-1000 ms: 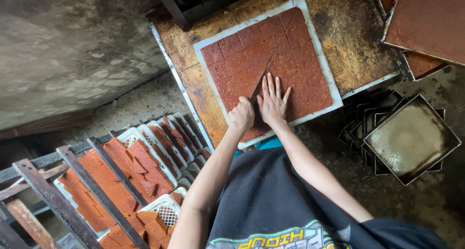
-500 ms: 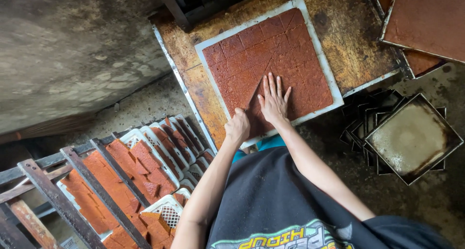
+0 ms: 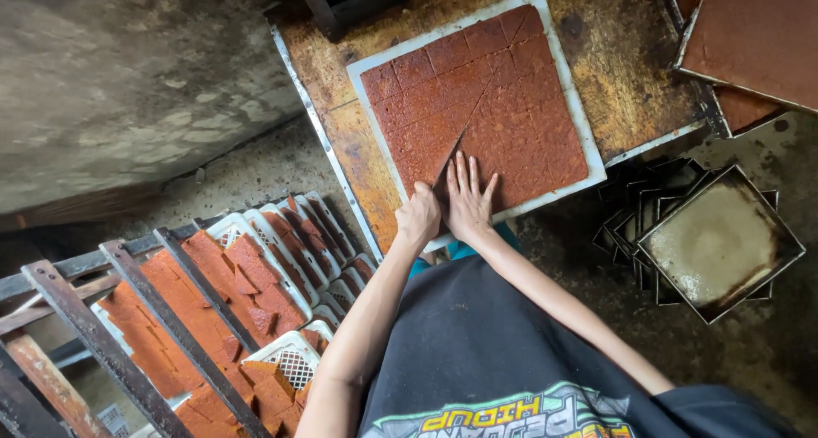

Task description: Cutting a large rectangular sheet of bread or cake into smaller square pieces using a knife

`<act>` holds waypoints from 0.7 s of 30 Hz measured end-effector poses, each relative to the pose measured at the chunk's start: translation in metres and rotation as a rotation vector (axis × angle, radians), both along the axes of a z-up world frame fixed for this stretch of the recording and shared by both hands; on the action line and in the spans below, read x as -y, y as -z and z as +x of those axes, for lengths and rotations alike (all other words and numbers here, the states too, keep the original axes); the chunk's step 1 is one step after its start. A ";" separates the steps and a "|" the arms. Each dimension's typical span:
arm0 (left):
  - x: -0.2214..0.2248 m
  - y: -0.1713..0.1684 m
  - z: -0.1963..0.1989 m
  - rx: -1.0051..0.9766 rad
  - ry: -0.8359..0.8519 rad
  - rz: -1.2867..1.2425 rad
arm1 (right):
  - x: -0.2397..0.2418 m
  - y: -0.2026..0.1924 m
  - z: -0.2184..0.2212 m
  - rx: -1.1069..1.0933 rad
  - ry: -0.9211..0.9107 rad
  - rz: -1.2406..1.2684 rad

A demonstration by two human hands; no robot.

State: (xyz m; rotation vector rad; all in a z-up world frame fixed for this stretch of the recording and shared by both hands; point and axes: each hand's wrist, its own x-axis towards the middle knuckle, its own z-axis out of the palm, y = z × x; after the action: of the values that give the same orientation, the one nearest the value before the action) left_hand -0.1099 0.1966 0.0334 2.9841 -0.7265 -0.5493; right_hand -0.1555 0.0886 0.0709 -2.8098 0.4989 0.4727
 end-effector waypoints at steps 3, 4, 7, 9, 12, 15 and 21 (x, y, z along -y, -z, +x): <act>-0.006 -0.028 -0.002 0.022 -0.014 0.017 | -0.003 0.004 0.000 -0.005 0.014 -0.009; -0.010 -0.027 -0.005 0.020 -0.017 0.019 | -0.004 -0.005 0.001 -0.006 0.011 -0.007; -0.020 -0.032 -0.011 0.119 0.002 -0.009 | -0.007 -0.026 0.005 0.019 0.010 -0.019; -0.024 -0.045 -0.013 0.034 0.004 0.046 | -0.008 -0.033 0.005 0.026 0.003 -0.053; -0.036 -0.040 -0.016 -0.064 -0.014 -0.004 | -0.009 -0.037 0.007 0.015 0.014 -0.039; -0.041 -0.056 -0.019 -0.122 -0.033 0.042 | -0.008 -0.037 0.006 0.018 0.010 -0.033; -0.070 -0.050 -0.033 -0.196 -0.057 0.036 | -0.008 -0.038 0.006 0.012 0.013 -0.024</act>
State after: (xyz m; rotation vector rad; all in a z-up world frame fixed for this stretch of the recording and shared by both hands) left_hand -0.1433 0.2664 0.0829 2.9164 -0.6198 -0.8455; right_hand -0.1494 0.0963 0.1093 -2.8283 0.5232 0.4499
